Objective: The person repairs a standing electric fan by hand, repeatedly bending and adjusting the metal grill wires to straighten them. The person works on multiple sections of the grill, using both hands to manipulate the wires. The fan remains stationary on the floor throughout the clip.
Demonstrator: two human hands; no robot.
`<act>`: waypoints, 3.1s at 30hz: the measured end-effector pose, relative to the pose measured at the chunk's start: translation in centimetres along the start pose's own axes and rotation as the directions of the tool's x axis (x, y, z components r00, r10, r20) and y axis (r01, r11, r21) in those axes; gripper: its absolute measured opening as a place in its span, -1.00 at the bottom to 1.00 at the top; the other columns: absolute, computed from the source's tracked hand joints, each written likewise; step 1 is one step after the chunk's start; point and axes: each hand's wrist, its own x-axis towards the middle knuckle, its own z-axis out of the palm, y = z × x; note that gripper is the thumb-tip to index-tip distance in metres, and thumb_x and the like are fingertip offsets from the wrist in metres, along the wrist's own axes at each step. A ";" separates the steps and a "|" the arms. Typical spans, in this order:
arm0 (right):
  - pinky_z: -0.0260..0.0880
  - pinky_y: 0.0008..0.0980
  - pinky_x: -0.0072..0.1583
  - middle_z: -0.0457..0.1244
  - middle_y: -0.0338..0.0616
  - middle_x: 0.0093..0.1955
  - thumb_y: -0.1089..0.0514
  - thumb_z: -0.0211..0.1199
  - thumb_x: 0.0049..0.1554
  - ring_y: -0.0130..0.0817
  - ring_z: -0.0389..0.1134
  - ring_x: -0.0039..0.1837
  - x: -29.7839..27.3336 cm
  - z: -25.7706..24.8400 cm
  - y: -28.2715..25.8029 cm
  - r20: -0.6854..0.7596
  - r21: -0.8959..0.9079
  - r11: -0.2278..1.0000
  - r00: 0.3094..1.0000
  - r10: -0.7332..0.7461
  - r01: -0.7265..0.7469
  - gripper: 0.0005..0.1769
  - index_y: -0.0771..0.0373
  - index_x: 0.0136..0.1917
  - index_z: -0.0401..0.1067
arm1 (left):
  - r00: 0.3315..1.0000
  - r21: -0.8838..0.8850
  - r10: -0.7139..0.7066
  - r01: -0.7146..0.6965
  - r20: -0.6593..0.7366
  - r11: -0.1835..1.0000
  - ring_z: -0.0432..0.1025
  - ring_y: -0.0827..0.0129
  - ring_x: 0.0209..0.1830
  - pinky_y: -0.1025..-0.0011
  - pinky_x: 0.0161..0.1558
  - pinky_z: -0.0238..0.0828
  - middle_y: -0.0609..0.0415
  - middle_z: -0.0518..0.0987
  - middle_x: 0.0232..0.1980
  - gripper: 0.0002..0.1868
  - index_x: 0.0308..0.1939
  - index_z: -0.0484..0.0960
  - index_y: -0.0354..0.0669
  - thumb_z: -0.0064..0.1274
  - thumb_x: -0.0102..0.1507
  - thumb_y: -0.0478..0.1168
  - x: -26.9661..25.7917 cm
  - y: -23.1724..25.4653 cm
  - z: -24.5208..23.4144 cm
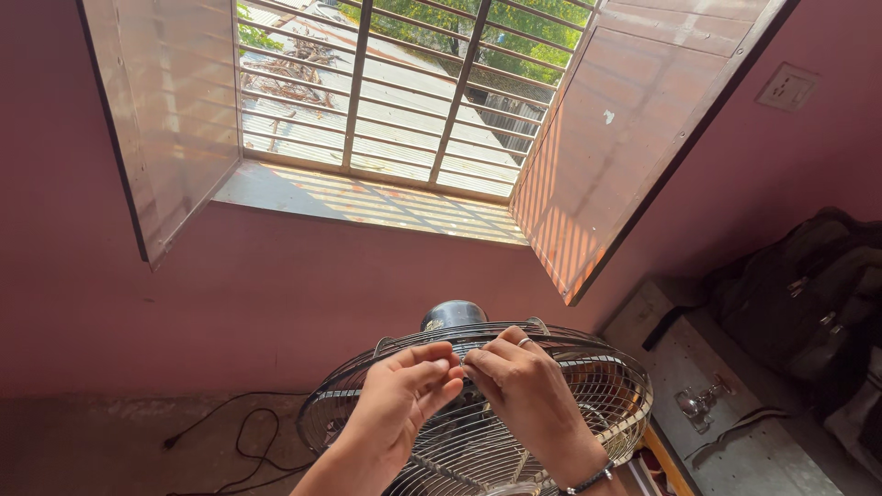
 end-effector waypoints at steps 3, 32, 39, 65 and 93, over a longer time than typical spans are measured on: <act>0.46 -0.19 -0.03 0.40 -0.16 -0.23 0.17 0.40 0.04 -0.20 0.41 -0.06 0.1 0.0 0.0 0.009 0.010 1.000 1.000 0.014 -0.014 -0.86 0.25 -0.12 0.61 | 0.991 -0.236 -0.133 0.135 0.025 0.962 0.43 0.41 -0.22 0.43 -0.27 0.47 -0.01 0.52 -0.17 -0.68 0.06 0.61 -0.44 -0.11 0.26 -0.43 1.0 -0.7 -1.2; 0.43 -0.20 0.00 0.42 -0.12 -0.24 0.22 0.41 0.05 -0.20 0.39 -0.08 0.9 -0.8 0.3 0.074 0.066 0.997 0.996 0.044 -0.049 -0.91 0.26 -0.15 0.56 | 0.784 0.856 0.344 -0.457 0.517 -0.243 0.57 0.19 -0.24 0.21 -0.07 0.48 0.03 0.70 -0.27 -0.84 -0.25 0.84 0.09 0.27 0.14 -0.06 -0.3 3.6 1.5; 0.43 -0.22 0.03 0.44 -0.15 -0.17 0.27 0.39 0.05 -0.22 0.38 -0.05 0.6 -1.1 0.5 0.049 0.133 0.991 0.999 -0.002 -0.005 -0.89 0.25 -0.10 0.59 | 0.810 0.864 0.307 -0.437 0.499 -0.251 0.59 0.33 -0.28 0.32 -0.05 0.51 0.13 0.73 -0.25 -0.88 -0.26 0.84 0.14 0.27 0.15 -0.08 0.4 3.5 1.8; 0.43 -0.31 0.17 0.39 -0.06 0.18 0.17 0.15 0.29 -0.31 0.43 0.11 -9.9 -2.5 13.7 -0.567 0.202 0.770 0.569 0.596 -0.606 -0.72 0.24 0.22 0.51 | 0.798 0.892 0.401 -0.377 0.450 -0.251 0.55 0.31 -0.41 0.25 -0.18 0.50 0.15 0.67 -0.37 -0.79 -0.32 0.84 -0.05 0.25 0.18 -0.03 -0.3 2.3 1.6; 0.40 -0.14 0.36 0.46 -0.11 -0.06 0.01 0.28 0.16 -0.30 0.49 0.08 -13.4 -6.0 26.8 0.520 0.358 0.268 0.429 0.739 -0.894 -0.73 0.27 -0.08 0.56 | 0.846 0.893 0.294 -0.390 0.444 -0.226 0.52 0.35 -0.40 0.25 -0.21 0.43 0.09 0.67 -0.39 -0.77 -0.31 0.84 -0.06 0.21 0.21 -0.02 -0.2 3.8 1.5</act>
